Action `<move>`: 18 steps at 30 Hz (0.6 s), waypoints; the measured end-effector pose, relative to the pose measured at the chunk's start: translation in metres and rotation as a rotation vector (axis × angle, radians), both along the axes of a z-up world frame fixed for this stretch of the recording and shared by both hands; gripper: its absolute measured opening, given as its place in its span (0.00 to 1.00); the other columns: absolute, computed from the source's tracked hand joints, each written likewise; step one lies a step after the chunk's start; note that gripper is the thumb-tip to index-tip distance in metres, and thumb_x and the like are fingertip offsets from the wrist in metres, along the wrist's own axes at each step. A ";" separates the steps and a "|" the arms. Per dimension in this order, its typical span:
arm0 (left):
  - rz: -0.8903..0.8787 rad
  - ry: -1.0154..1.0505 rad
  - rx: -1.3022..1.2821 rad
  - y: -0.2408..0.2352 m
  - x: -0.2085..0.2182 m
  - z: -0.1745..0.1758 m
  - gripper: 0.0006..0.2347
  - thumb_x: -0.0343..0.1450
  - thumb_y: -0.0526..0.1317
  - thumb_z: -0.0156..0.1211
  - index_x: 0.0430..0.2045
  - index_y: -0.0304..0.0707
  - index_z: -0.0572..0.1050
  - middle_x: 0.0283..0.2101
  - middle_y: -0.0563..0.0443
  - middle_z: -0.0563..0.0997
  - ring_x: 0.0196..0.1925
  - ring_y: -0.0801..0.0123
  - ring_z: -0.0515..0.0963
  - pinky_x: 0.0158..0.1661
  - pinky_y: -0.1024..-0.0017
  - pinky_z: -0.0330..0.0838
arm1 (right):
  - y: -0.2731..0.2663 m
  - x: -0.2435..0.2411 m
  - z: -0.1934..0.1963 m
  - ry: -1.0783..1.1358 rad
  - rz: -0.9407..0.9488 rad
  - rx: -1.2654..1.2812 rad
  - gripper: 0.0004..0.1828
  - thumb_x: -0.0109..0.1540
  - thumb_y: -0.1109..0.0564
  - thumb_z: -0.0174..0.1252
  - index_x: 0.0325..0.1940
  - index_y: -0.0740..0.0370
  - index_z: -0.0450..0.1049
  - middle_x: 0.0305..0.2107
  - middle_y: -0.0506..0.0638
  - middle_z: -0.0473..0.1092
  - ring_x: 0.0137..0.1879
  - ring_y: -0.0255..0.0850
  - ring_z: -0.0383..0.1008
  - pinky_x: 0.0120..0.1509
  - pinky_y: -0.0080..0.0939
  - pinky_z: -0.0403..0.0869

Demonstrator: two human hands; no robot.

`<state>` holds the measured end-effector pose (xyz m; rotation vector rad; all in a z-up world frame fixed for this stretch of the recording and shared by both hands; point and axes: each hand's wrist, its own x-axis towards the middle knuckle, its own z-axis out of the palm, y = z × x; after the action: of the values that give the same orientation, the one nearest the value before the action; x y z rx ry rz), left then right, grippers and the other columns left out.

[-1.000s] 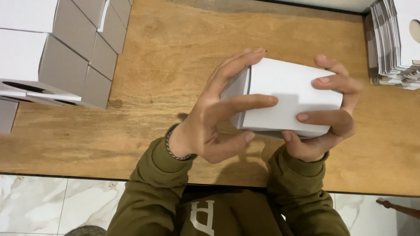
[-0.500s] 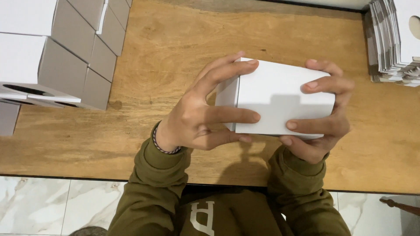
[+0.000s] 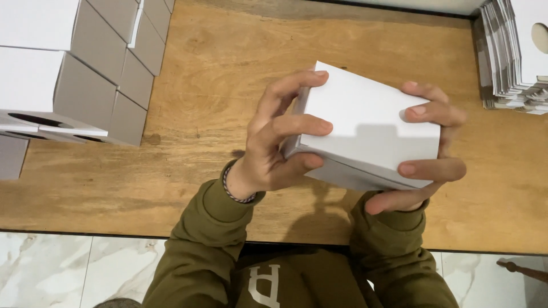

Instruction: Folding flat cardboard cutouts into three-dimensional boxes and stacking them on a table.

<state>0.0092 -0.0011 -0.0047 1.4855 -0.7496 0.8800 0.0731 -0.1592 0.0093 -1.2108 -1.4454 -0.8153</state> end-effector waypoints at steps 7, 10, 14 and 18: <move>-0.047 0.050 -0.034 -0.005 0.000 -0.001 0.07 0.67 0.46 0.43 0.35 0.51 0.62 0.50 0.47 0.59 0.55 0.57 0.58 0.59 0.54 0.54 | 0.001 0.000 0.000 0.042 0.035 0.018 0.21 0.44 0.37 0.51 0.31 0.46 0.55 0.39 0.51 0.53 0.48 0.49 0.55 0.52 0.45 0.58; -0.048 0.037 -0.040 -0.005 -0.001 0.001 0.06 0.67 0.45 0.43 0.33 0.51 0.62 0.48 0.46 0.60 0.54 0.56 0.58 0.59 0.52 0.52 | -0.001 -0.003 -0.002 0.075 -0.013 0.022 0.17 0.46 0.38 0.49 0.31 0.46 0.57 0.37 0.51 0.53 0.46 0.47 0.54 0.52 0.48 0.59; -0.013 -0.004 -0.011 -0.006 0.000 0.003 0.07 0.66 0.46 0.42 0.31 0.48 0.62 0.43 0.46 0.63 0.50 0.60 0.60 0.58 0.51 0.50 | -0.003 -0.004 -0.004 0.109 0.017 0.033 0.11 0.49 0.44 0.50 0.27 0.47 0.58 0.36 0.50 0.55 0.47 0.44 0.55 0.54 0.50 0.58; -0.010 -0.044 0.054 -0.005 0.001 0.001 0.08 0.66 0.47 0.44 0.32 0.47 0.64 0.45 0.46 0.61 0.51 0.58 0.59 0.57 0.52 0.51 | -0.008 -0.005 -0.003 0.161 0.012 0.035 0.07 0.49 0.49 0.50 0.24 0.46 0.58 0.36 0.48 0.57 0.47 0.46 0.56 0.55 0.50 0.58</move>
<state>0.0107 -0.0061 -0.0038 1.5123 -0.8185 0.8937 0.0678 -0.1669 0.0062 -1.2122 -1.3020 -0.7156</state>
